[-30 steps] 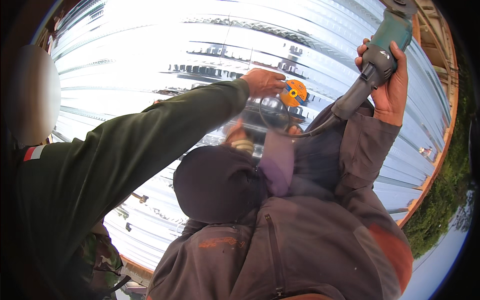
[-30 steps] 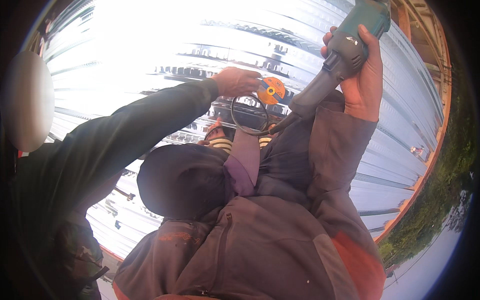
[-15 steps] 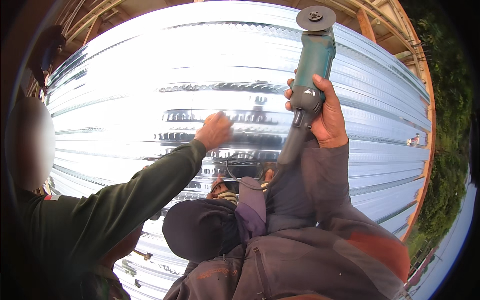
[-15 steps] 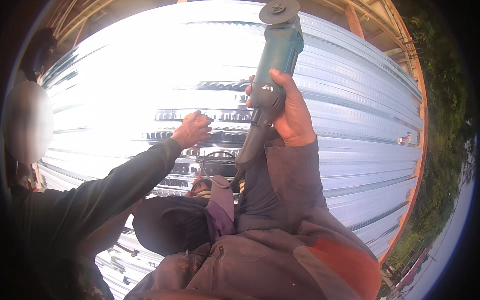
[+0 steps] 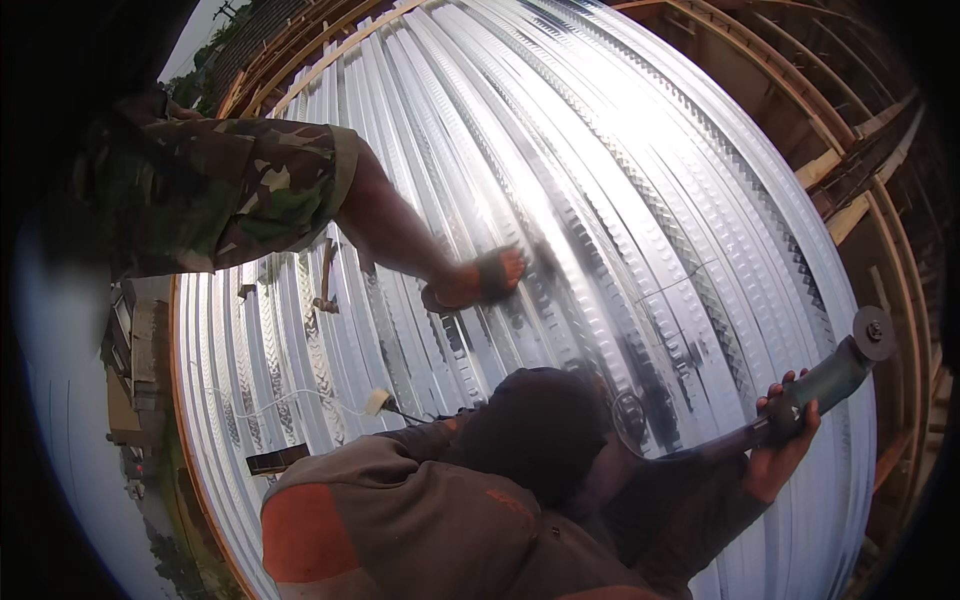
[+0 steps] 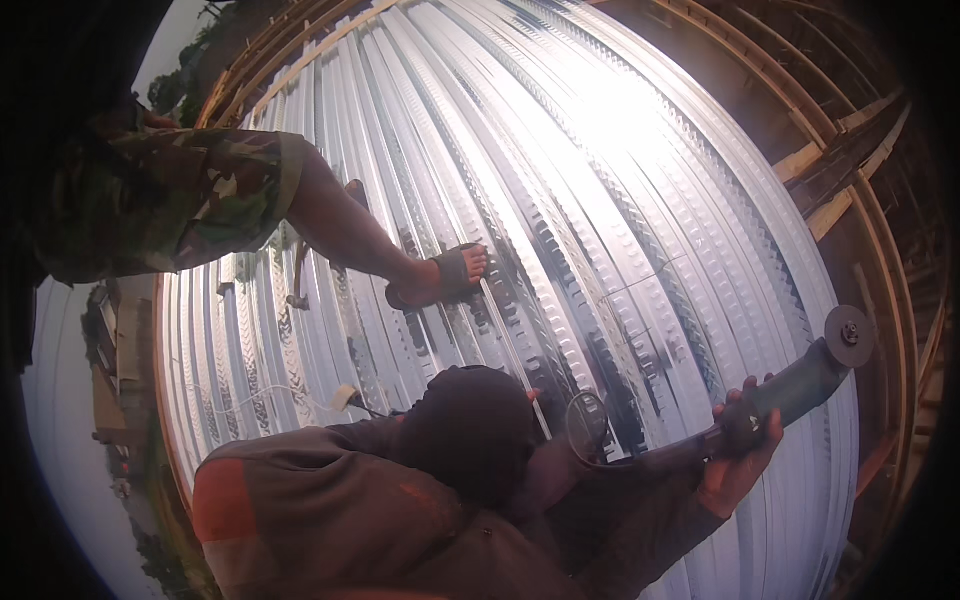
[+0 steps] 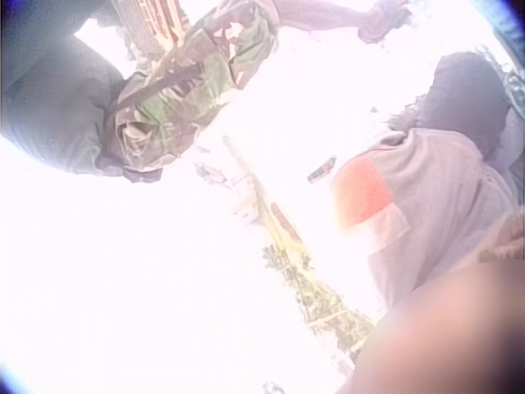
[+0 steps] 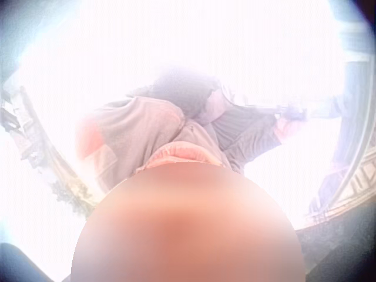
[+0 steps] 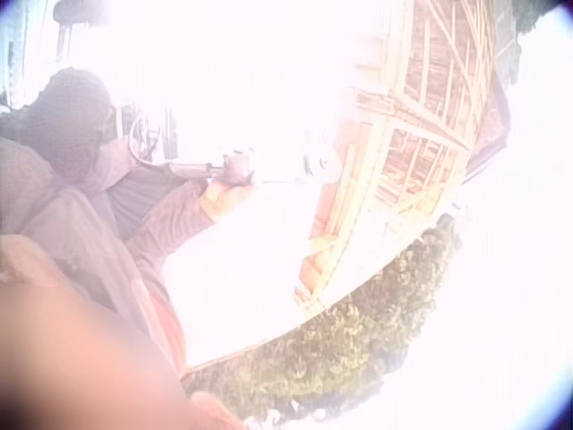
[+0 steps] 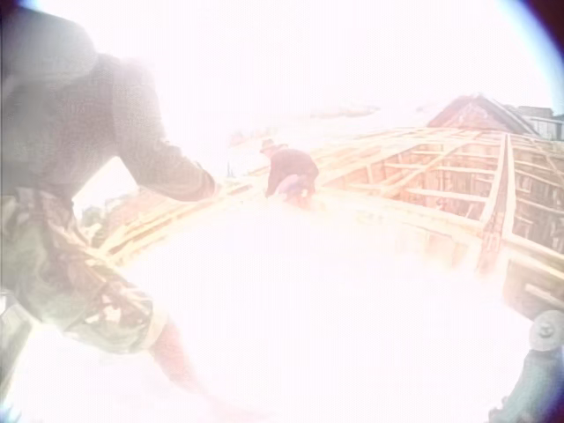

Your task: The person uses an angle grinder to cut a corrugated metal sheet on a roof. They guide the tool along a marked line, then remove the cut piece and adjust the grinder before continuing.

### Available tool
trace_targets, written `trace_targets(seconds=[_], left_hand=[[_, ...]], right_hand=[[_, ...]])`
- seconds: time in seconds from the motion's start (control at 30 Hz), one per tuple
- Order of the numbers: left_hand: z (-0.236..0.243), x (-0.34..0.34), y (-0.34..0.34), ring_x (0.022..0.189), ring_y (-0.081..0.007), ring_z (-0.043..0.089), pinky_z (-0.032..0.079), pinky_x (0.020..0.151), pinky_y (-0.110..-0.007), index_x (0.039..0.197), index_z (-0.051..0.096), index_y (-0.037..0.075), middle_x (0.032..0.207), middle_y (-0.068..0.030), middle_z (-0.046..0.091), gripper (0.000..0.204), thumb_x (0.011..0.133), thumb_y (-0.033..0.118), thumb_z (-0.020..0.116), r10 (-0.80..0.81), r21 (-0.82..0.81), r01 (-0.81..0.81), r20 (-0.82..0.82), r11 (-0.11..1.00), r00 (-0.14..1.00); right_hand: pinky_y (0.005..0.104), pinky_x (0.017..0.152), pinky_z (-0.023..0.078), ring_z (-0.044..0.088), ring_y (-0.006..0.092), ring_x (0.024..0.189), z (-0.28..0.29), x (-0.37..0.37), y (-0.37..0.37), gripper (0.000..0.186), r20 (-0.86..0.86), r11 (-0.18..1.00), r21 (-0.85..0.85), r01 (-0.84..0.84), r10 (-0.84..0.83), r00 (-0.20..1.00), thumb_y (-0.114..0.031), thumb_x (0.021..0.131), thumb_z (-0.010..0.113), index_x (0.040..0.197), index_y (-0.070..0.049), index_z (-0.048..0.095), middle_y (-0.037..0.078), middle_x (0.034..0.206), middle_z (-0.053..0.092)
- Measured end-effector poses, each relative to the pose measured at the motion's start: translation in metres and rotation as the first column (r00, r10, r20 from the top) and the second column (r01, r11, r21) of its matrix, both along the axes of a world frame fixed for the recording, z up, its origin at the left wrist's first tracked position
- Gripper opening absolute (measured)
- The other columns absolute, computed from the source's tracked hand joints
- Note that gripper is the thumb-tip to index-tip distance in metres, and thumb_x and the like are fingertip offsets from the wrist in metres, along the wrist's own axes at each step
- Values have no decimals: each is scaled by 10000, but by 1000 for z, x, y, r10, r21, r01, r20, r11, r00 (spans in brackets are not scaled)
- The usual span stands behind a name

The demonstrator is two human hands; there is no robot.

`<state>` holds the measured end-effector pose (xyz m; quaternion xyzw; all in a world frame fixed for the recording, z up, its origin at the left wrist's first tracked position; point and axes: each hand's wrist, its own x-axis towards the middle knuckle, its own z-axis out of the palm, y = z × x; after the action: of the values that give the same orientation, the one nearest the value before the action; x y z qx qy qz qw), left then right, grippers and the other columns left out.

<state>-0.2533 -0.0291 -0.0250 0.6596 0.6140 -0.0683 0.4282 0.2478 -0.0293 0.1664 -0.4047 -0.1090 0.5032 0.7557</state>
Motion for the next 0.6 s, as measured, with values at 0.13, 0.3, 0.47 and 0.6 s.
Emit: trace_targets(seconds=[0.13, 0.3, 0.47, 0.6], left_hand=[[-16, 35, -34, 1006, -359, 635, 488, 881, -456, 1021, 697, 78, 1061, -169, 684, 340, 900, 385, 615, 140, 10, -144, 174, 990, 975], [-3, 13, -18, 920, -358, 685, 520, 834, -447, 1031, 683, 24, 961, -206, 710, 415, 894, 410, 621, 273, 87, -281, 88, 956, 958], [2, -59, -49, 791, -345, 696, 532, 779, -437, 1012, 688, 17, 870, -189, 718, 387, 858, 372, 672, 838, -93, -834, 121, 544, 533], [-15, -100, -123, 868, -371, 691, 527, 816, -467, 893, 689, 29, 891, -197, 717, 312, 862, 337, 645, 915, 443, -831, 54, 336, 399]], right_hand=[[363, 914, 513, 581, 235, 1132, 5, -5, 9, 613, 119, 996, 10, -86, 84, 989, -339, 976, 589, 1462, -30, 381, 142, 1320, 551], [398, 1004, 460, 527, 269, 1224, 2, -18, 22, 647, 302, 990, -3, -140, 135, 944, -374, 972, 581, 1446, 14, 371, 146, 1370, 513], [462, 1041, 462, 529, 312, 1240, -13, -5, 53, 644, 49, 864, 293, -410, 415, 909, -373, 972, 597, 1416, 35, 369, 172, 1368, 508], [515, 1119, 409, 515, 336, 1286, -23, -10, 76, 600, -92, 726, 399, -560, 640, 763, -271, 978, 604, 1433, 29, 353, 195, 1385, 502]])
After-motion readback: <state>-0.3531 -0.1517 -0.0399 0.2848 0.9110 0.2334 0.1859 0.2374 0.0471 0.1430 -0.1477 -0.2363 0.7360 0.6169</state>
